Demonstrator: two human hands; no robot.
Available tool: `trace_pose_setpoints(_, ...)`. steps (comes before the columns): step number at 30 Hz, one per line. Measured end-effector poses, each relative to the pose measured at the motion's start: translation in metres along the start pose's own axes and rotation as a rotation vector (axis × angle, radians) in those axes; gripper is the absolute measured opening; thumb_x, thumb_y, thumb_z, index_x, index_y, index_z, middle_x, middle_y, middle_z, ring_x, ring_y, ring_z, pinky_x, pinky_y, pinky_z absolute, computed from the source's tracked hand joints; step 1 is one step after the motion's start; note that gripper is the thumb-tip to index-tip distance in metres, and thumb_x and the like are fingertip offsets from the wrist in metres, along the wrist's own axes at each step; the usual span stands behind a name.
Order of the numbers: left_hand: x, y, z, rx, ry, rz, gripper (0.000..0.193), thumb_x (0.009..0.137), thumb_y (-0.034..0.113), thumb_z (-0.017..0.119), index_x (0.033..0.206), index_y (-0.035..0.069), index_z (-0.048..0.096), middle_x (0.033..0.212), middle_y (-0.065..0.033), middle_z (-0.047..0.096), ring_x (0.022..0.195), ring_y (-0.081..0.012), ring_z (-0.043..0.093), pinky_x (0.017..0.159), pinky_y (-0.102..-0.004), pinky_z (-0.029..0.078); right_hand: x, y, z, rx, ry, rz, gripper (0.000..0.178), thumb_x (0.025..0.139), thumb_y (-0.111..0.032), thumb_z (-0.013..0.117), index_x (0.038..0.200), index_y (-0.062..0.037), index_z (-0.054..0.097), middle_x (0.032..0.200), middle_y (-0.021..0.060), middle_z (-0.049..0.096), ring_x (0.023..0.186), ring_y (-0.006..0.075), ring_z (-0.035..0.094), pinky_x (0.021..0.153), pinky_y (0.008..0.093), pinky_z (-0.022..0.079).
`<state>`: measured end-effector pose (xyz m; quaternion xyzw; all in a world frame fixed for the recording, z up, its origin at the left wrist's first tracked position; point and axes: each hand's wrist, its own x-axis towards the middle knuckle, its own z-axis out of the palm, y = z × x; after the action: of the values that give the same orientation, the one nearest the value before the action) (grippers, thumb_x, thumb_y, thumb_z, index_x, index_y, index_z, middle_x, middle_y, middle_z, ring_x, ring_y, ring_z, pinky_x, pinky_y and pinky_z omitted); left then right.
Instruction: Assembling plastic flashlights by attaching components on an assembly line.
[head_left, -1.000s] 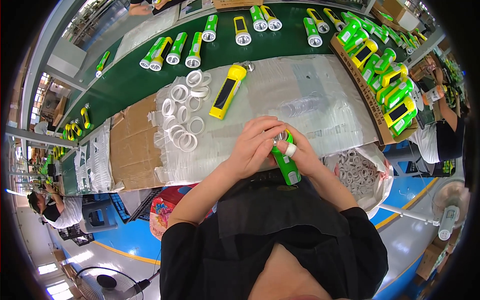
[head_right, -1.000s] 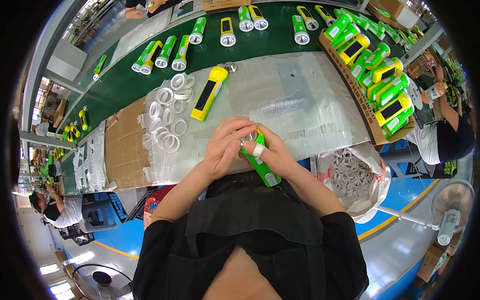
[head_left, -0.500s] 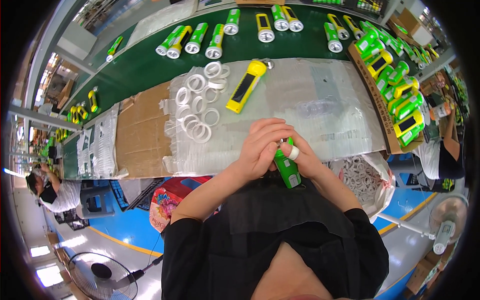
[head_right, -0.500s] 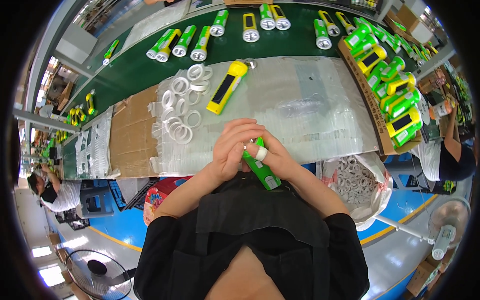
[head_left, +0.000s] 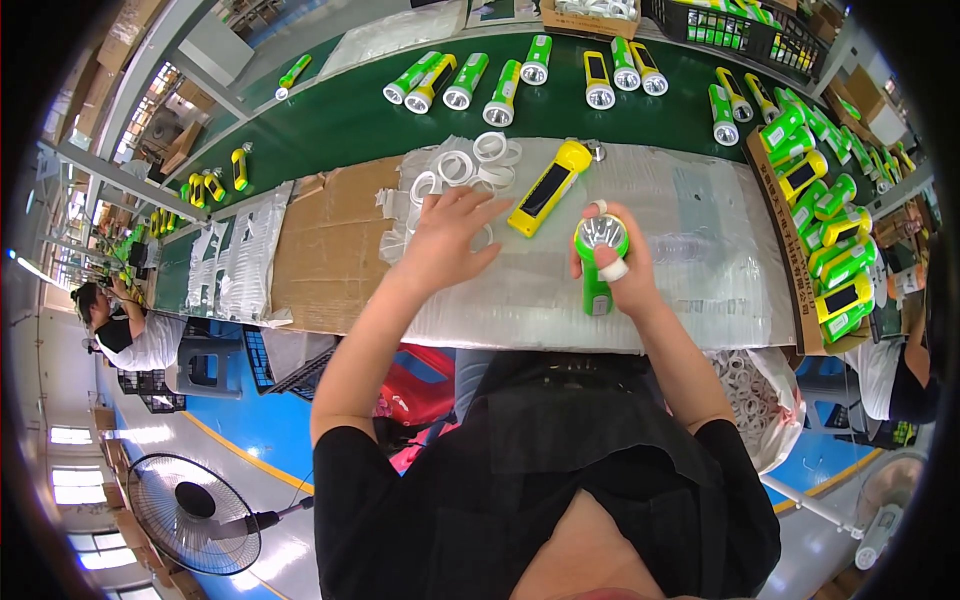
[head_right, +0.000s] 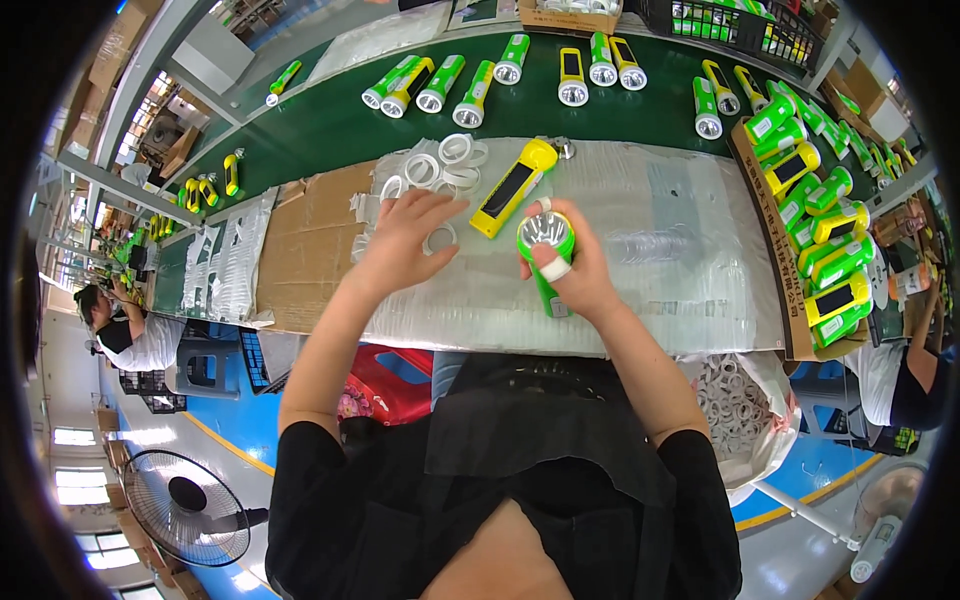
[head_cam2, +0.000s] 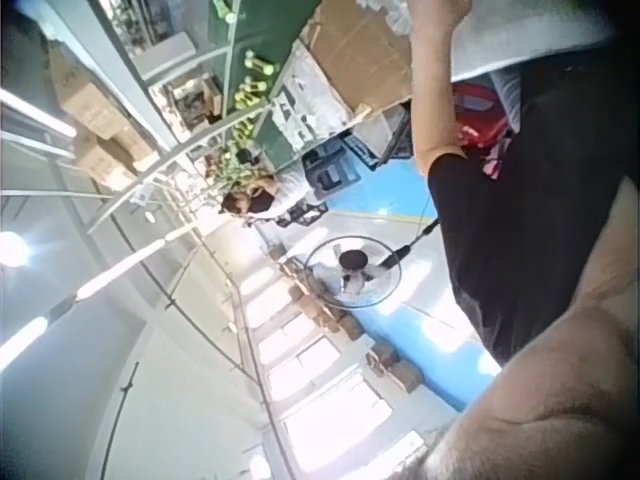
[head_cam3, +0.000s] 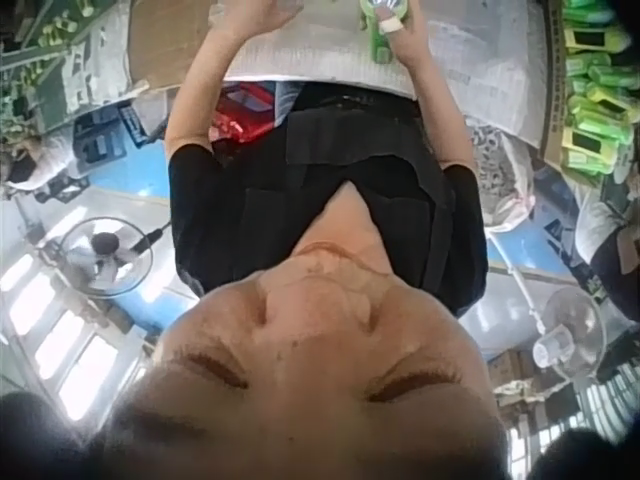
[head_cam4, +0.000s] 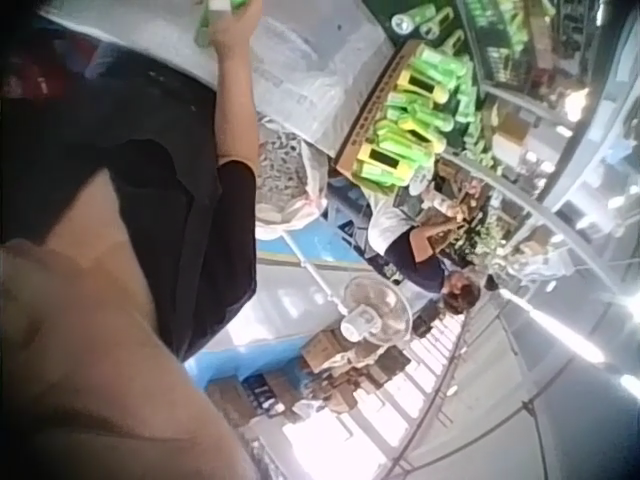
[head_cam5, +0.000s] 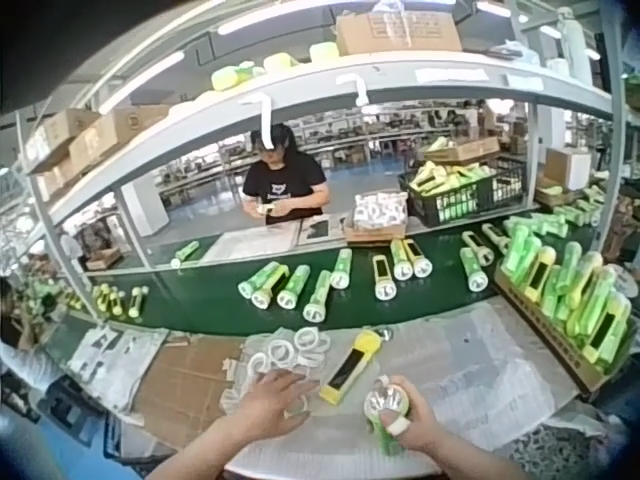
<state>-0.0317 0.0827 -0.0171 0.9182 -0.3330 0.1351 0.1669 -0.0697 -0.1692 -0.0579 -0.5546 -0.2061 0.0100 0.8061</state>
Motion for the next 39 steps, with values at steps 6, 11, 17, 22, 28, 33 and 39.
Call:
trace_pose_setpoints(6, 0.013, -0.025, 0.011, 0.302, -0.55, 0.064, 0.052, 0.07, 0.019, 0.074, 0.121, 0.022, 0.062, 0.106, -0.0068, 0.061, 0.109, -0.0263, 0.052, 0.095, -0.041, 0.034, 0.006, 0.001, 0.001, 0.017, -0.002, -0.06, 0.036, 0.091, -0.017, 0.061, 0.121, -0.0053, 0.045, 0.087, 0.0061, 0.057, 0.072, 0.0127, 0.058, 0.065, 0.0285, 0.05)
trace_pose_setpoints(11, 0.017, -0.039, 0.006, 0.086, -0.286, 0.11, 0.038, 0.076, 0.018, 0.07, 0.114, 0.018, 0.066, 0.101, -0.0128, 0.059, 0.098, -0.0303, 0.056, 0.086, -0.0436, 0.044, 0.004, 0.009, -0.002, 0.011, -0.013, -0.042, 0.037, 0.09, -0.015, 0.062, 0.122, -0.0071, 0.045, 0.087, 0.0059, 0.057, 0.073, 0.0121, 0.058, 0.066, 0.0278, 0.05)
trace_pose_setpoints(17, 0.033, 0.025, -0.009, -0.962, 0.153, -0.122, 0.025, 0.078, 0.005, 0.077, 0.095, 0.003, 0.059, 0.107, -0.0079, 0.055, 0.096, -0.0144, 0.061, 0.077, -0.0258, 0.054, 0.004, 0.004, 0.0, 0.043, -0.025, 0.005, 0.037, 0.089, -0.017, 0.062, 0.121, -0.0072, 0.045, 0.091, 0.0064, 0.058, 0.075, 0.0123, 0.058, 0.067, 0.028, 0.05)
trace_pose_setpoints(22, 0.039, 0.067, -0.011, -0.6, 0.093, 0.056, 0.034, 0.075, 0.01, 0.08, 0.107, 0.007, 0.069, 0.11, -0.011, 0.053, 0.09, -0.0202, 0.057, 0.075, -0.0296, 0.051, 0.005, 0.003, -0.002, 0.031, -0.021, -0.015, 0.04, 0.089, -0.021, 0.062, 0.122, -0.0057, 0.045, 0.1, 0.0073, 0.058, 0.079, 0.0134, 0.059, 0.068, 0.0282, 0.051)
trace_pose_setpoints(28, 0.039, 0.062, -0.011, -0.566, 0.063, 0.139, 0.039, 0.073, 0.015, 0.081, 0.11, 0.008, 0.069, 0.107, -0.0092, 0.054, 0.09, -0.0204, 0.058, 0.077, -0.0315, 0.051, 0.004, 0.004, -0.004, 0.063, -0.061, 0.03, 0.049, 0.09, -0.028, 0.063, 0.128, -0.0045, 0.043, 0.11, 0.0094, 0.057, 0.09, 0.0162, 0.06, 0.076, 0.0307, 0.052)
trace_pose_setpoints(33, 0.044, 0.065, -0.018, -0.501, 0.017, 0.16, 0.04, 0.072, 0.016, 0.082, 0.109, 0.009, 0.07, 0.105, -0.0086, 0.054, 0.09, -0.0214, 0.059, 0.077, -0.0316, 0.051, 0.008, -0.002, -0.007, -0.111, 0.059, -0.217, 0.056, 0.087, -0.025, 0.07, 0.132, -0.0053, 0.044, 0.117, 0.0084, 0.058, 0.105, 0.0215, 0.06, 0.096, 0.0362, 0.045)
trace_pose_setpoints(39, 0.052, 0.077, -0.018, -0.447, 0.032, 0.247, 0.043, 0.069, 0.021, 0.082, 0.108, 0.01, 0.066, 0.101, -0.0107, 0.056, 0.089, -0.0277, 0.06, 0.075, -0.037, 0.052, 0.02, -0.064, -0.044, -0.746, -0.193, -0.353, 0.05, 0.072, -0.015, 0.082, 0.115, -0.0086, 0.059, 0.11, 0.0109, 0.064, 0.1, 0.0254, 0.064, 0.087, 0.0354, 0.049)
